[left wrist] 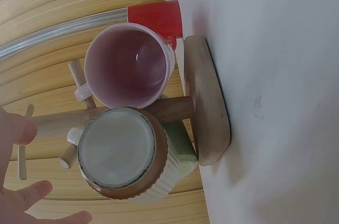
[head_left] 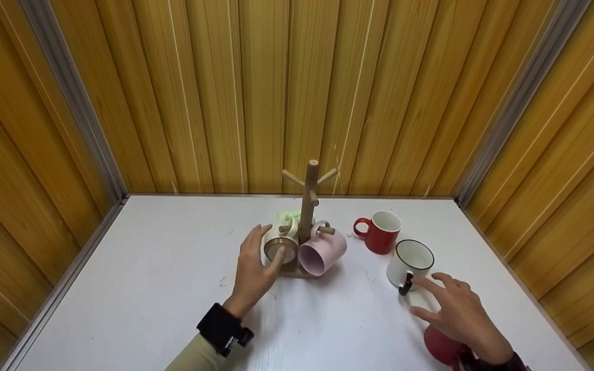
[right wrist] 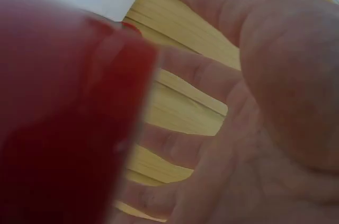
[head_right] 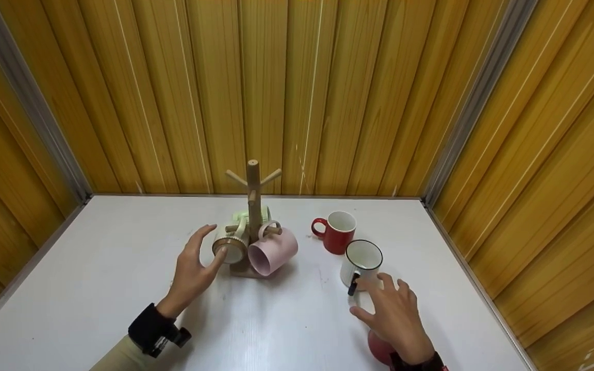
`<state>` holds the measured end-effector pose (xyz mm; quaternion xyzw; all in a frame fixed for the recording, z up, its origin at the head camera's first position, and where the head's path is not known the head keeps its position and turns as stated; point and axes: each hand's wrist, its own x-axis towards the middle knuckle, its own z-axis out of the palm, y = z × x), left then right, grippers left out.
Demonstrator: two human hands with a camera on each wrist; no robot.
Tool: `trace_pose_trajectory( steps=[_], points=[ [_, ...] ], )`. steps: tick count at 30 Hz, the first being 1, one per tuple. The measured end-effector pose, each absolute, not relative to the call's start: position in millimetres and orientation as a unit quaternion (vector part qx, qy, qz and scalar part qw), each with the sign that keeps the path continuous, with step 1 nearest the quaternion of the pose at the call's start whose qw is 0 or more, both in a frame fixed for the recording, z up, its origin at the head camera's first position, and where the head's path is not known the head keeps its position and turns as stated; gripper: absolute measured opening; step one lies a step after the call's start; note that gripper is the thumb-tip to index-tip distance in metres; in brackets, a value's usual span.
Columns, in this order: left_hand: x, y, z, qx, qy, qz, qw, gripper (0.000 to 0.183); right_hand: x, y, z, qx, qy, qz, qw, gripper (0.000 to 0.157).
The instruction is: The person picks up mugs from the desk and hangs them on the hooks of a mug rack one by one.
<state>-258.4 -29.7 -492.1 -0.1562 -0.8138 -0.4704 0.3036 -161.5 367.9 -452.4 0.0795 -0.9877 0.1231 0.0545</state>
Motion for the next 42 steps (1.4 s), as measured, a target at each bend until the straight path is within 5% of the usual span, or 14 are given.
trace_pose_trajectory(
  steps=[19, 42],
  points=[
    [-250, -34, -496, -0.16, -0.813, -0.467, 0.31, 0.054, -149, 385, -451, 0.009, -0.986, 0.152, -0.069, 0.068],
    [-247, -31, -499, -0.161, -0.813, -0.468, 0.308, 0.051, -149, 391, -455, -0.011, -0.985, 0.137, -0.104, 0.056]
  ],
)
